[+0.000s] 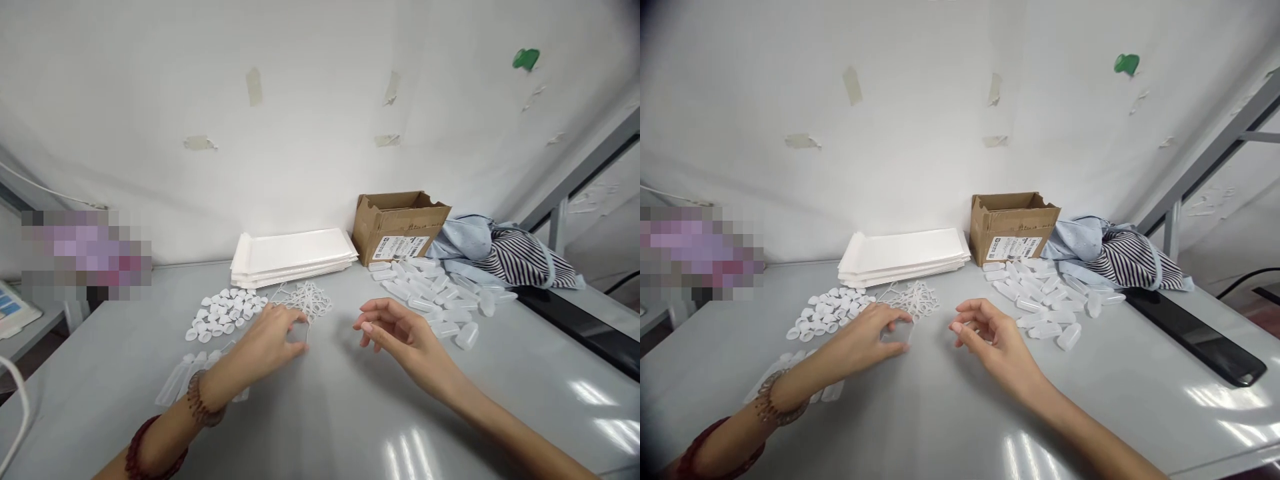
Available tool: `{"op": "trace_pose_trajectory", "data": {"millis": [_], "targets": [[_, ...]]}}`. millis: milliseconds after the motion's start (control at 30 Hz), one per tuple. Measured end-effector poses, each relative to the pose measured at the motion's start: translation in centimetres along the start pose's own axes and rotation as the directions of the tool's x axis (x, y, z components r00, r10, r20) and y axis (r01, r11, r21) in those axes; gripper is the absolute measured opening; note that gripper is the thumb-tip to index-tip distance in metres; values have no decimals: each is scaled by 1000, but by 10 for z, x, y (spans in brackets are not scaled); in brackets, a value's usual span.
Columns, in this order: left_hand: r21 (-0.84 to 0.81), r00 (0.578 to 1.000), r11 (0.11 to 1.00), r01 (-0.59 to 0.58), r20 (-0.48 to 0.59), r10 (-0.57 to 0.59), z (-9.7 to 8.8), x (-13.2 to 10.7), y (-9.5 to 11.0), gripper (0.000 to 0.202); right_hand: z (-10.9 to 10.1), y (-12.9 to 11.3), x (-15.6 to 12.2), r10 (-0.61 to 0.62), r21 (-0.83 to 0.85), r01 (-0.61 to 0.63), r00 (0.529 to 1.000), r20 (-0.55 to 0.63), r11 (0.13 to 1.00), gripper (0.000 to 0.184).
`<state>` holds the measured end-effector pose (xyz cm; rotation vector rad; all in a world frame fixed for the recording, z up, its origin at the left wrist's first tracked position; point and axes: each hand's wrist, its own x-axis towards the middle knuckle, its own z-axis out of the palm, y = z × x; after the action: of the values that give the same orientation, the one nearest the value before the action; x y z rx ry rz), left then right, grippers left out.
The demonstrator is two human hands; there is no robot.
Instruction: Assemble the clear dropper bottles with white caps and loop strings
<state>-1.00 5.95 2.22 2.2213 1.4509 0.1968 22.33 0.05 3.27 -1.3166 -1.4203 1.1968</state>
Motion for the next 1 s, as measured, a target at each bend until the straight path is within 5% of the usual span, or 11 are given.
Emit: {"op": "trace_pose_trajectory", "data": {"millis": [233,467,567,667,833,1000], "targets": [[-17,998,998,55,15,-55,-7,-14,-7,37,0,0,-4,-26,-24,25,1000,-3,999,28],[94,985,990,-101,-133,113,-13,-3,-8,30,-18,-3,8,-123,-255,92,987,-107,963,21],[103,982,987,-119,-137,133,-10,5,-12,26,-41,5,20,-236,-532,119,959,-156,838,16],[91,982,988,-125,-134,136,-7,8,-13,22,-65,16,33,-277,-798,30,945,-173,602,14],[35,986,996,-86,-137,90,-19,1,-9,18,-84,28,40,-208,-886,-69,961,-182,459,18],[-169,979,983,68,-180,-99,-37,-14,-11,23,-81,33,40,-136,-927,-67,983,-125,370,22]]}}
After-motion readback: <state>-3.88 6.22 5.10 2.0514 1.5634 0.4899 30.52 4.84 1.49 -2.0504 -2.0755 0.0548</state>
